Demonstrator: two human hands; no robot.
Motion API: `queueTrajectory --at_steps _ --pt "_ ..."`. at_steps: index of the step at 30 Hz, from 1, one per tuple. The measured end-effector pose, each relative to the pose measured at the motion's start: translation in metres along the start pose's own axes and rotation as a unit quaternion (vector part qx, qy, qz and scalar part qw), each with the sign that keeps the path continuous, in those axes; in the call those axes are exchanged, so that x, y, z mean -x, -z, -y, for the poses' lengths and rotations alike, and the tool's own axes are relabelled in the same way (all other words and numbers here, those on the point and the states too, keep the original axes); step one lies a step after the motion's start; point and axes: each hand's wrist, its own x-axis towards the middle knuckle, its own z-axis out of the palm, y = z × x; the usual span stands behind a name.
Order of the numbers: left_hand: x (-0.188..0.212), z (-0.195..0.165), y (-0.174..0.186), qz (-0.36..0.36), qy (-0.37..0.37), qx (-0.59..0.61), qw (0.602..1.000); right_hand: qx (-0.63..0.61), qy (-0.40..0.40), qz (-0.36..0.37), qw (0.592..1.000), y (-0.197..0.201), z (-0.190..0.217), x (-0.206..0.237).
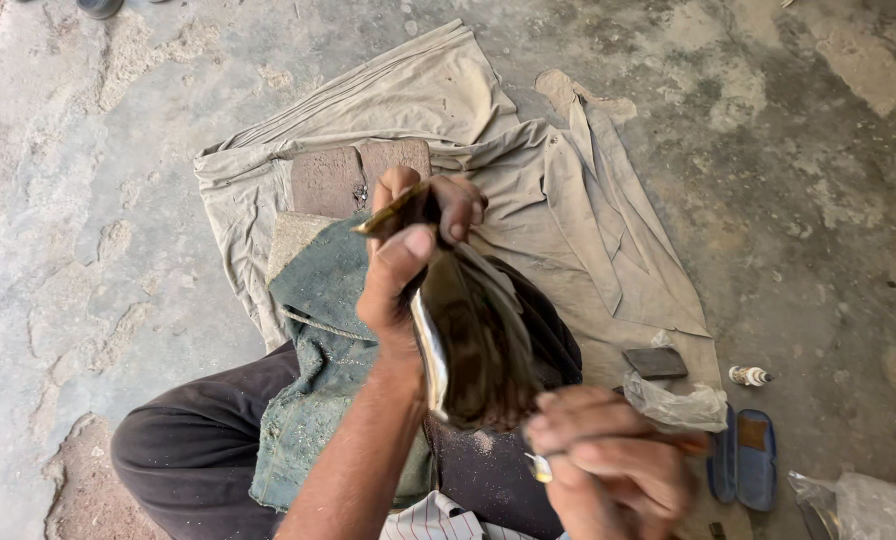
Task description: The person sits cross-legged on the floor and uses a small chisel to carve fine lines into a shiny metallic object shaped like a pitcher. They hold the object with the left hand and repeatedly tap the chisel with the right hand to create decorative patterns.
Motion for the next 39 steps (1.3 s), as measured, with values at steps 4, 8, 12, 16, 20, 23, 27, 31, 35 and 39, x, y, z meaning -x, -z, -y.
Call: queueTrajectory --at_steps 4,8,12,16,20,23,27,31,35,39 --pt "0.005 -0.04 0.02 -0.01 0.172 -0.12 0.978 0.103 0.025 0.031 0.994 -0.019 -0.024 0.002" --pt "0.0 -0.075 0.03 -0.086 0.307 -0.312 0.895 0.207 0.148 0.151 0.955 -0.035 -0.026 -0.002" --pt "-0.005 -0.078 0.021 -0.184 0.338 -0.258 0.886 0.228 0.136 0.291 0.919 -0.058 -0.004 -0.017" --pt "-0.001 -0.049 0.004 -0.114 0.21 -0.34 0.91 0.207 0.033 0.366 0.907 -0.002 0.017 -0.054" --pt "0.001 -0.04 0.003 -0.014 0.19 -0.397 0.898 0.199 -0.122 0.006 0.972 0.03 0.008 -0.056" --pt "0.001 -0.039 0.008 0.017 0.184 -0.374 0.909 0.225 -0.143 0.031 0.963 0.032 -0.002 -0.069" --pt "0.003 -0.039 0.019 0.019 0.168 -0.336 0.926 0.19 -0.159 0.064 0.967 0.008 -0.009 -0.083" --pt "0.009 -0.037 0.028 0.03 0.137 -0.321 0.936 0.145 -0.159 0.083 0.973 -0.005 -0.016 -0.089" --pt "0.01 -0.033 0.028 0.022 0.144 -0.318 0.937 0.207 -0.108 0.105 0.967 -0.006 -0.016 -0.093" --pt "0.008 -0.033 0.021 0.03 0.145 -0.32 0.936 0.309 -0.11 0.085 0.941 -0.009 -0.008 -0.102"
